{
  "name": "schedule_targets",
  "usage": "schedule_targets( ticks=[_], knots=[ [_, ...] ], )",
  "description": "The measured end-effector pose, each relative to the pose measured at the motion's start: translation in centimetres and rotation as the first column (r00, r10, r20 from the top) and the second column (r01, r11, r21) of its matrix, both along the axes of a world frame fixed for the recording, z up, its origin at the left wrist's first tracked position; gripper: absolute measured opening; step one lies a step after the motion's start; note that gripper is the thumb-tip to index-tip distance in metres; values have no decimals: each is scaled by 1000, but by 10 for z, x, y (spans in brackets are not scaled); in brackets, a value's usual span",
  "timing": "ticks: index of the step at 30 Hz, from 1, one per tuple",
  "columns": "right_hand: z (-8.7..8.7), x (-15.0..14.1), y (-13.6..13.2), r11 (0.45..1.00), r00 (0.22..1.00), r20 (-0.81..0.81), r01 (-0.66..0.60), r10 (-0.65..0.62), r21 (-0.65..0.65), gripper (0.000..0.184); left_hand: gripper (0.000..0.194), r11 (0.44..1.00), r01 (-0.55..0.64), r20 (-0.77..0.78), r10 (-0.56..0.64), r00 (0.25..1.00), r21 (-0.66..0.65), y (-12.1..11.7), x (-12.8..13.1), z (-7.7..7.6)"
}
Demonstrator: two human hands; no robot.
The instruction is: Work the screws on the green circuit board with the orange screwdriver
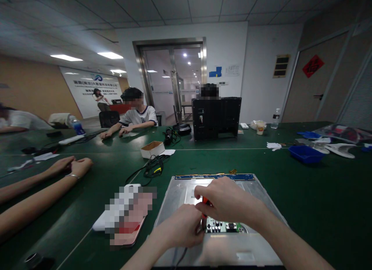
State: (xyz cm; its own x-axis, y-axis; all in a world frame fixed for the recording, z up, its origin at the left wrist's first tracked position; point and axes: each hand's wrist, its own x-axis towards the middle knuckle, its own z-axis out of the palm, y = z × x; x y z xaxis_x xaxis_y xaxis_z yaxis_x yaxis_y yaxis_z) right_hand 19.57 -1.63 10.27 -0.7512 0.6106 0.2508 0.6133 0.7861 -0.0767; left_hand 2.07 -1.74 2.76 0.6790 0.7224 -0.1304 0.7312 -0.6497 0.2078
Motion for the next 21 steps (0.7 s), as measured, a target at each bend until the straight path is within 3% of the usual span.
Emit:
schedule_targets(
  ticks=[6, 15, 21],
  knots=[
    [6, 1, -3, 996, 999, 31, -29, 32, -85, 31, 8, 1000, -1, -23, 1, 1000, 2, 3, -1, -4],
    [2, -2, 0, 999, 999, 36, 33, -31, -37, 19, 7, 999, -26, -33, 25, 999, -39, -2, 1, 7],
    [6, 0, -3, 997, 999, 14, -35, 36, -70, 30, 7, 1000, -9, -20, 9, 1000, -26, 2, -1, 0]
  ],
)
